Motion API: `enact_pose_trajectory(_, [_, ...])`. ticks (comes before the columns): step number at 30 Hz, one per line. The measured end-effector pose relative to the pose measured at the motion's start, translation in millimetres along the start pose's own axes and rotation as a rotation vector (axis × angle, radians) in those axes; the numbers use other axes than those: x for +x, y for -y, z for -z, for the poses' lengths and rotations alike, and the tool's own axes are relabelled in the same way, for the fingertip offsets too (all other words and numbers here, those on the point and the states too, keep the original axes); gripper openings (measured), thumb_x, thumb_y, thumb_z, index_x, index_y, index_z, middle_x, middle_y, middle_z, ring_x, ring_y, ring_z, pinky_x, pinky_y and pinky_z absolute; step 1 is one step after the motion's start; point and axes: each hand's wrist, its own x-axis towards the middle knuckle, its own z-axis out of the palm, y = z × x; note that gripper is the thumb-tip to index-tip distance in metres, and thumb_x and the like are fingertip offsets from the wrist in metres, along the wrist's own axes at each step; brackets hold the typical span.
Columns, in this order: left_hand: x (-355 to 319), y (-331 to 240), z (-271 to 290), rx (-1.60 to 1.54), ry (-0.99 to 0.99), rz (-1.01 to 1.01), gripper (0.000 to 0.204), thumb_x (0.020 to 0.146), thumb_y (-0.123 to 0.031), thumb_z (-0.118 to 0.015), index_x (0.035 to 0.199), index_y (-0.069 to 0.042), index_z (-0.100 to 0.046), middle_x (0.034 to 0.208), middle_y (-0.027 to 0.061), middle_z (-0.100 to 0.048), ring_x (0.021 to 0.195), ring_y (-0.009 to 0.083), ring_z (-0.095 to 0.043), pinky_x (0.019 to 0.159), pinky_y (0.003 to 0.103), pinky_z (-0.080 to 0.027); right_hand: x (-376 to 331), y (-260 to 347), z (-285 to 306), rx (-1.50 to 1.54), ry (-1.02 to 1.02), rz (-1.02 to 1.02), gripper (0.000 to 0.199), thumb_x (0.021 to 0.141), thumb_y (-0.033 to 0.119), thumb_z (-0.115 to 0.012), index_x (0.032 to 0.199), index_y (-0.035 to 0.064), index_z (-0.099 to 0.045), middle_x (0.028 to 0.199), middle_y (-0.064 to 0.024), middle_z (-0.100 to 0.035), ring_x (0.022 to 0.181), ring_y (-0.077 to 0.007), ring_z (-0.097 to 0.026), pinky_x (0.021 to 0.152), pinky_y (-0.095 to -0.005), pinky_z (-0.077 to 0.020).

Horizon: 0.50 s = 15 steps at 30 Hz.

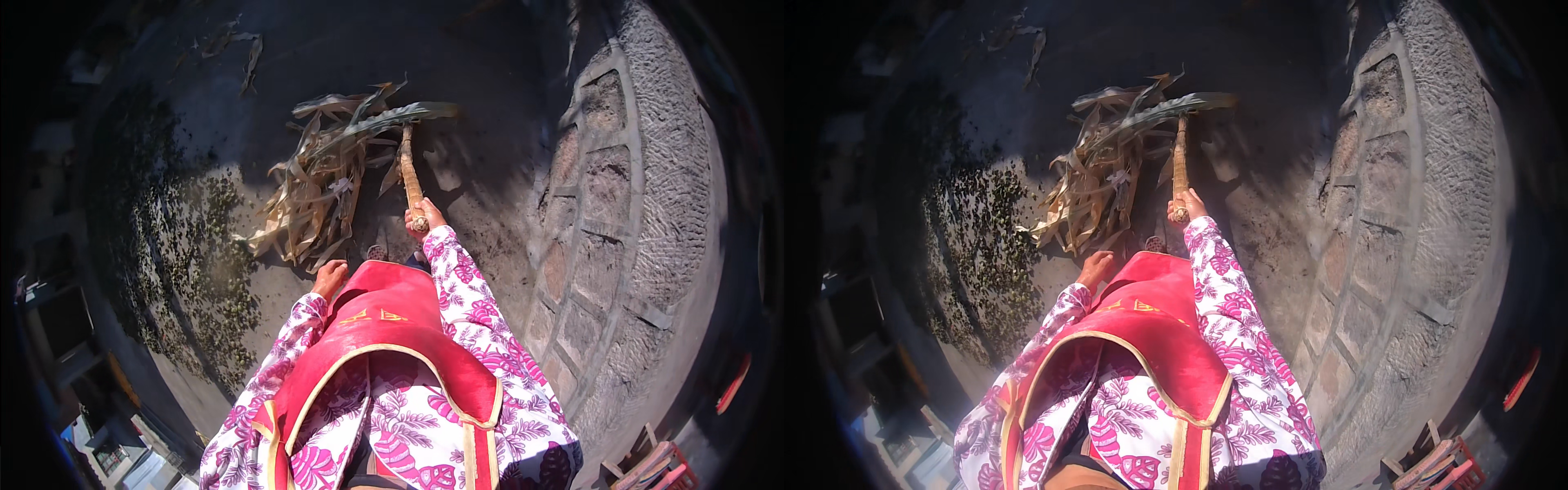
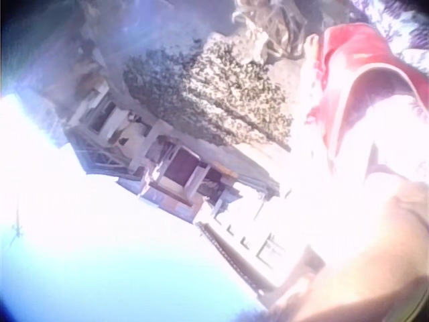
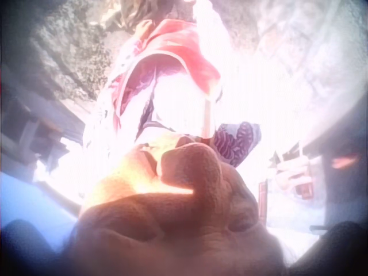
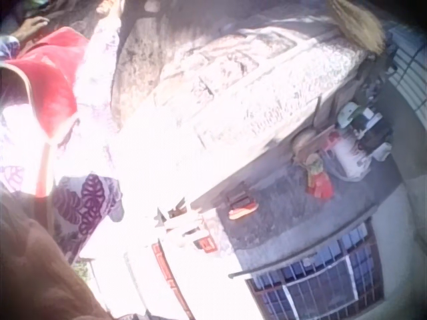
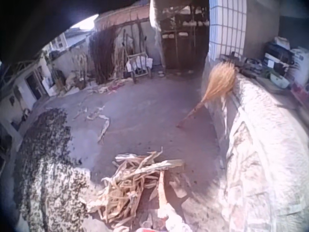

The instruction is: The person sweeps corn husks and leaves into a pile on a concrete patio using a large broom.

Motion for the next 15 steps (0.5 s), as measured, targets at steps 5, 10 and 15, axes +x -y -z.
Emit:
enact_pose_trajectory(5, [32,13,11,-0.137,-0.061,0.127,0.025,0.076,-0.019,-0.05,0.093,-0.001,-0.053,0.075,0.0064,-0.055,0.063,0.0132,-0.053,0.055,0.024,-0.043,-52,44,19,-0.362,0.063,0.06,0.071,0.07,0.006,-0.044,0.128,0.0197,-0.006,0.069,-0.0114,-0.049,0.048,-0.0165,-0.048,0.039,-0.028,-0.0426])
enact_pose_trajectory(10, [75,24,13,-0.159,-0.064,0.146,0.022,0.075,-0.018,-0.051,0.089,-0.001,-0.053,0.071,0.0052,-0.054,0.058,0.0127,-0.052,0.05,0.024,-0.042,-98,77,51,-0.572,-0.14,0.19,0.071,0.068,0.004,-0.044,0.128,0.0139,-0.007,0.066,-0.0104,-0.051,0.046,-0.0143,-0.049,0.037,-0.0262,-0.0421])
enact_pose_trajectory(15, [114,0,2,-0.149,-0.038,0.125,0.021,0.075,-0.017,-0.05,0.088,-0.001,-0.054,0.073,0.0056,-0.053,0.061,0.0121,-0.052,0.052,0.023,-0.043,-96,98,85,-0.226,-0.376,0.329,0.045,0.068,0.009,-0.045,0.111,0.0145,-0.034,0.063,-0.009,-0.049,0.043,-0.0156,-0.047,0.036,-0.0269,-0.0416])
